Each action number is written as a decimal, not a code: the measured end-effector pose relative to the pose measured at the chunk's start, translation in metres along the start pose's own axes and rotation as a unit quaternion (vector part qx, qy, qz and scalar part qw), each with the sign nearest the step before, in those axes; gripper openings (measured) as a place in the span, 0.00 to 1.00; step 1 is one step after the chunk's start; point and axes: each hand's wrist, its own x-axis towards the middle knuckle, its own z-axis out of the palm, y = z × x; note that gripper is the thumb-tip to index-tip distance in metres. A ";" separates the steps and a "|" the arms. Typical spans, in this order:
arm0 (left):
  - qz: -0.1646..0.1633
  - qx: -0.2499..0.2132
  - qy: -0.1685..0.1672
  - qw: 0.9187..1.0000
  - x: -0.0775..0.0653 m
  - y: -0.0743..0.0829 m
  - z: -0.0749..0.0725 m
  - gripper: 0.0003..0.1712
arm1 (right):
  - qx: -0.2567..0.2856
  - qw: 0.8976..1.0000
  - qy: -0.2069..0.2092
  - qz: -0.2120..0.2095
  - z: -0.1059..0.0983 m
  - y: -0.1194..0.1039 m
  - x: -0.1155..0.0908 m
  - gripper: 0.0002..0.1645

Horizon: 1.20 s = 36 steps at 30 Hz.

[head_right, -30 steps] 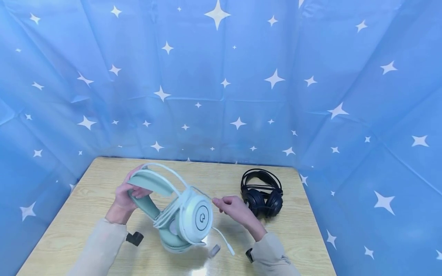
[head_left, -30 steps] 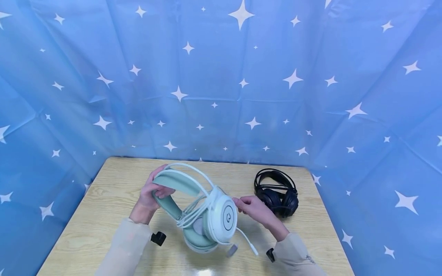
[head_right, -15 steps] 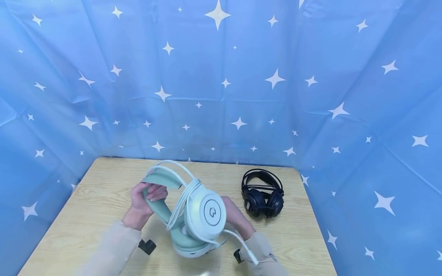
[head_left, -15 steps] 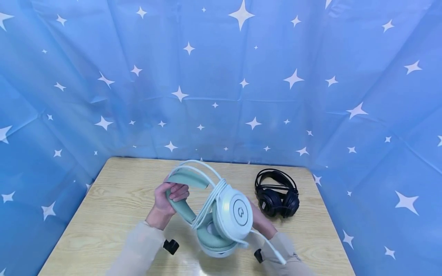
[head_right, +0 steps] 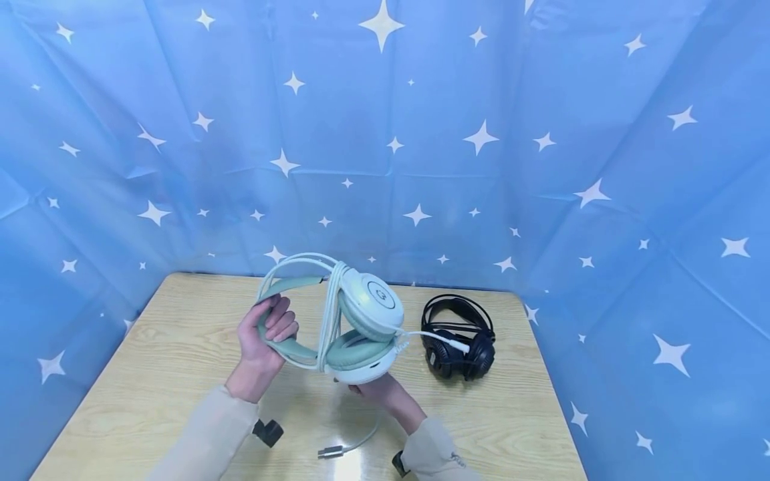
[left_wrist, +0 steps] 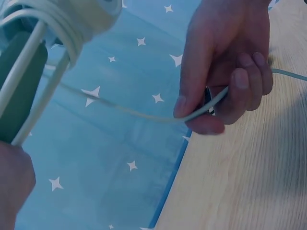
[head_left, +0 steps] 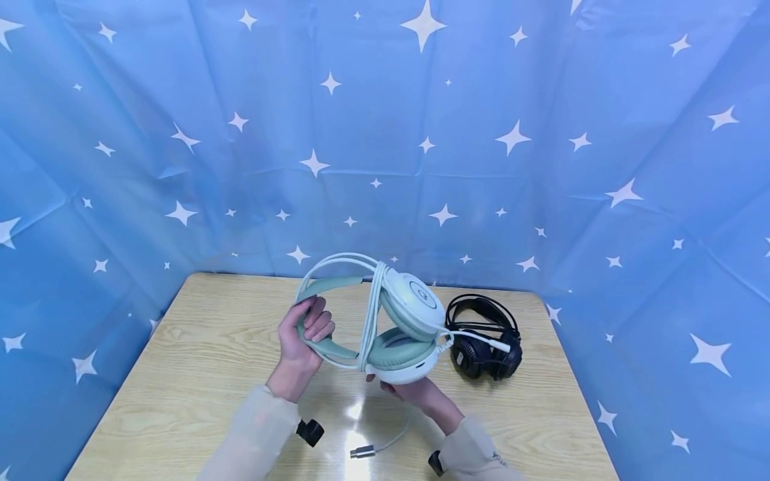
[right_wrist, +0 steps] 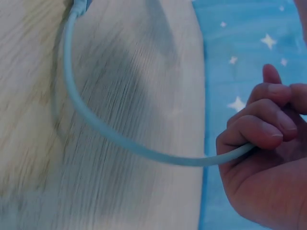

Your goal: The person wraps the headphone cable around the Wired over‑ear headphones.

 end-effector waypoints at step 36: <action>0.160 0.325 0.230 0.903 0.006 -0.008 0.004 0.10 | -0.029 0.999 -0.040 -0.003 0.011 -0.047 -0.025 0.19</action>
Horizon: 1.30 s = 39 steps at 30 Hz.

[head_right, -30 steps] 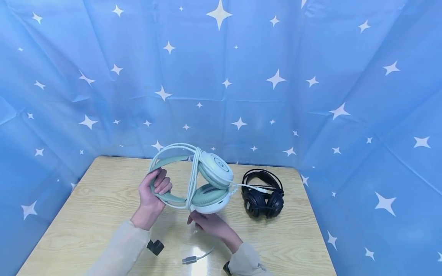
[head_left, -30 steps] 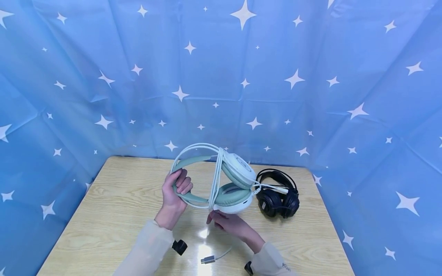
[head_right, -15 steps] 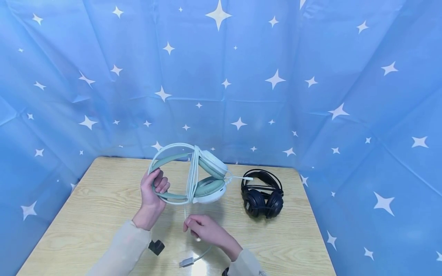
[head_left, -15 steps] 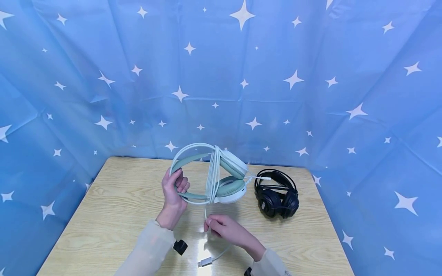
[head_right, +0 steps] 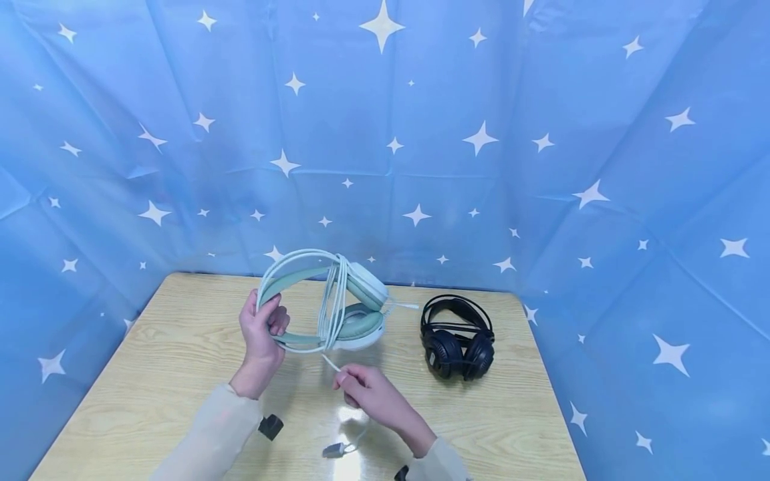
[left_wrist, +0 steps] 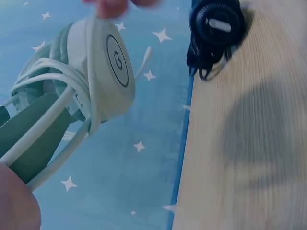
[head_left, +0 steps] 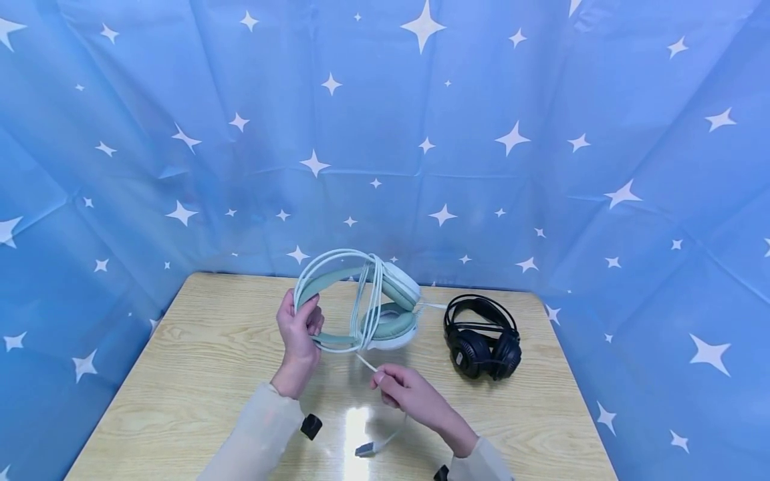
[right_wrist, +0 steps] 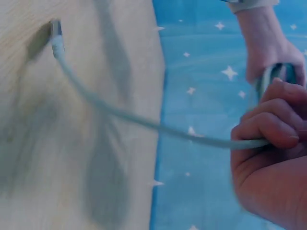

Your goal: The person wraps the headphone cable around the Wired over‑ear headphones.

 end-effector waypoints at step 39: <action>0.160 0.380 -0.177 0.894 -0.001 0.007 -0.011 0.15 | -0.045 0.990 0.094 -0.095 -0.064 -0.036 -0.031 0.13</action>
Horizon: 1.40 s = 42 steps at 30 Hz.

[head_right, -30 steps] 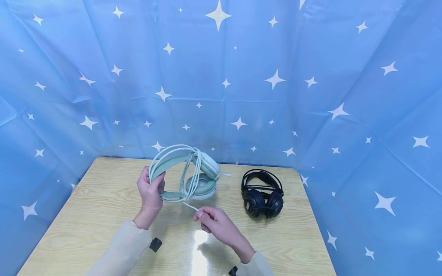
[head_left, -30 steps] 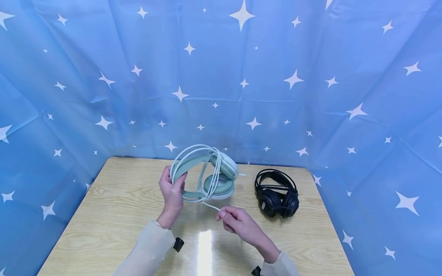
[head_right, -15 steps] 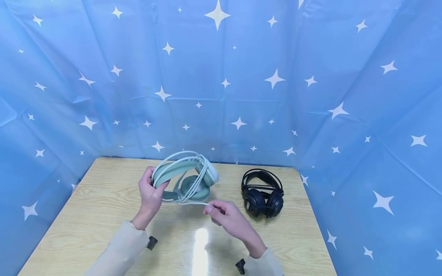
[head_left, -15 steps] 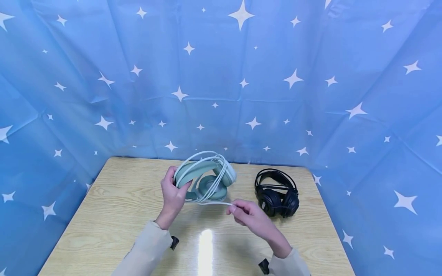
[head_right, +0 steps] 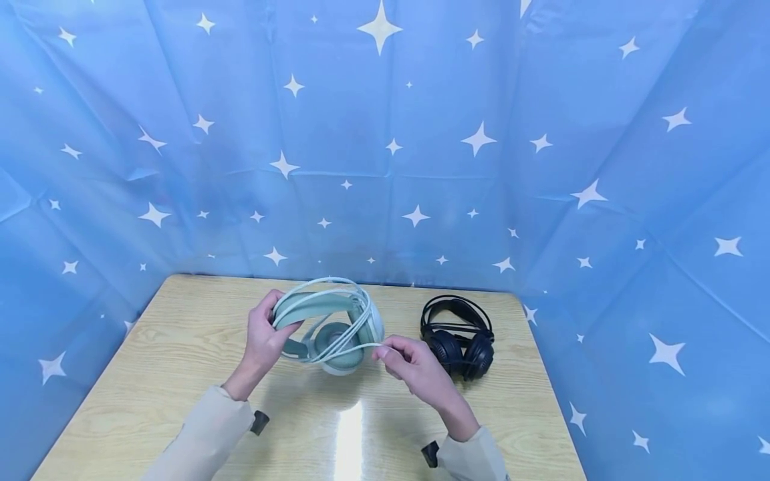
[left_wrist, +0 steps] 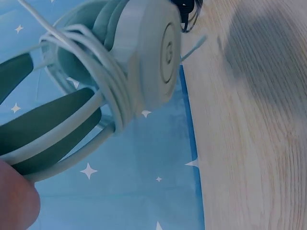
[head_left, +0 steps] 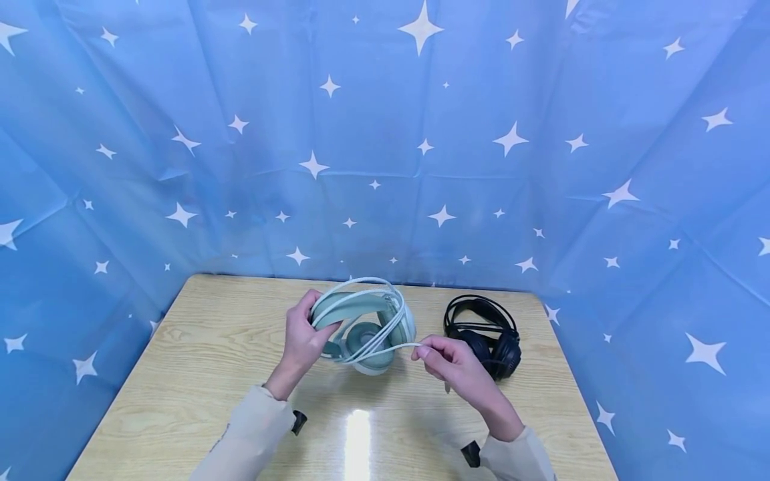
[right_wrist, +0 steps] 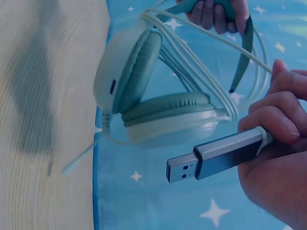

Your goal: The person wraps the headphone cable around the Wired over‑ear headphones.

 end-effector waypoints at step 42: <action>-0.126 -0.385 -0.325 0.855 0.012 -0.017 -0.032 0.13 | -0.253 0.953 0.046 -0.163 -0.018 0.025 0.023 0.12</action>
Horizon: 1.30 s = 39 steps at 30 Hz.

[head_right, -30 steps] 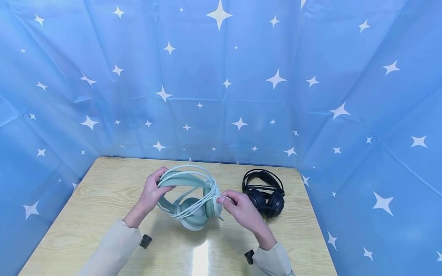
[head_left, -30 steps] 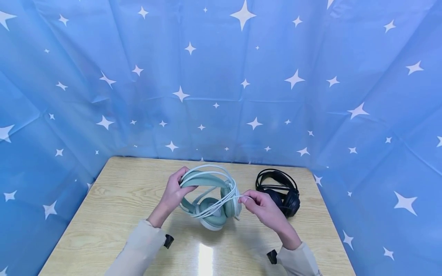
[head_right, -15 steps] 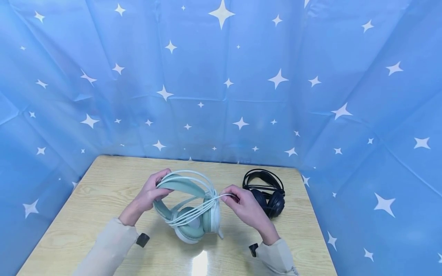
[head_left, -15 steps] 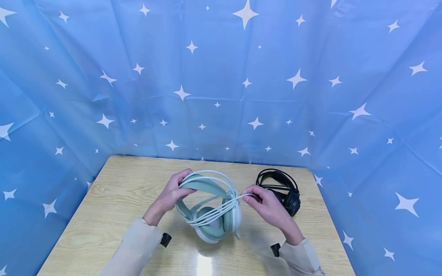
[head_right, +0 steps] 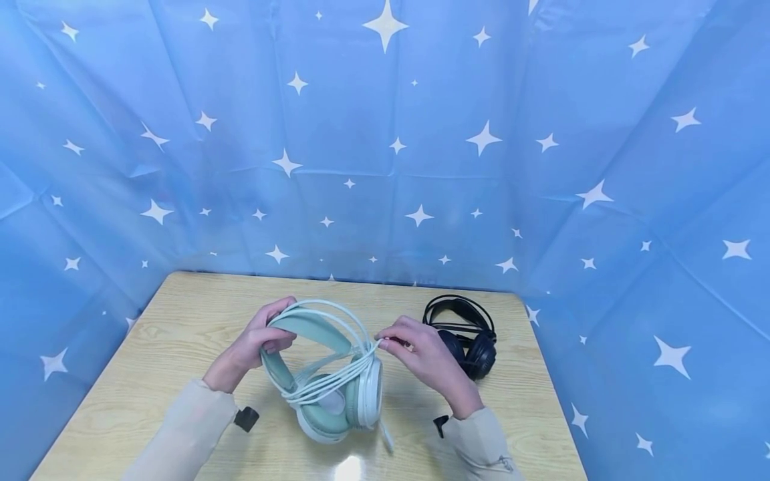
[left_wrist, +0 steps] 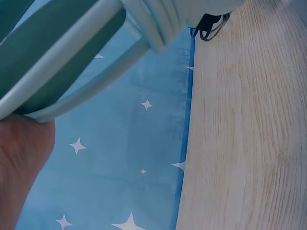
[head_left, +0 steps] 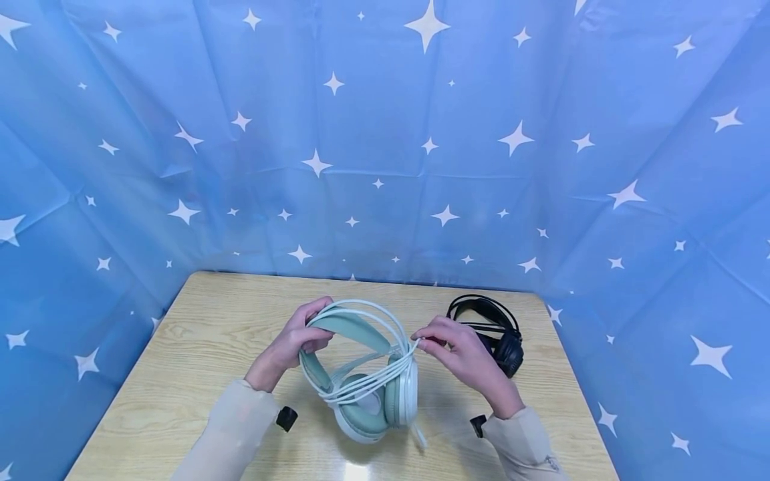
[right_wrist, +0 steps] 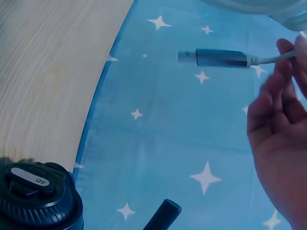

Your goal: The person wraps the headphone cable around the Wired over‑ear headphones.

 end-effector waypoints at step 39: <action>-0.144 0.126 0.178 0.965 0.019 -0.005 0.010 0.10 | 0.355 0.902 -0.078 0.231 0.037 0.001 -0.005 0.30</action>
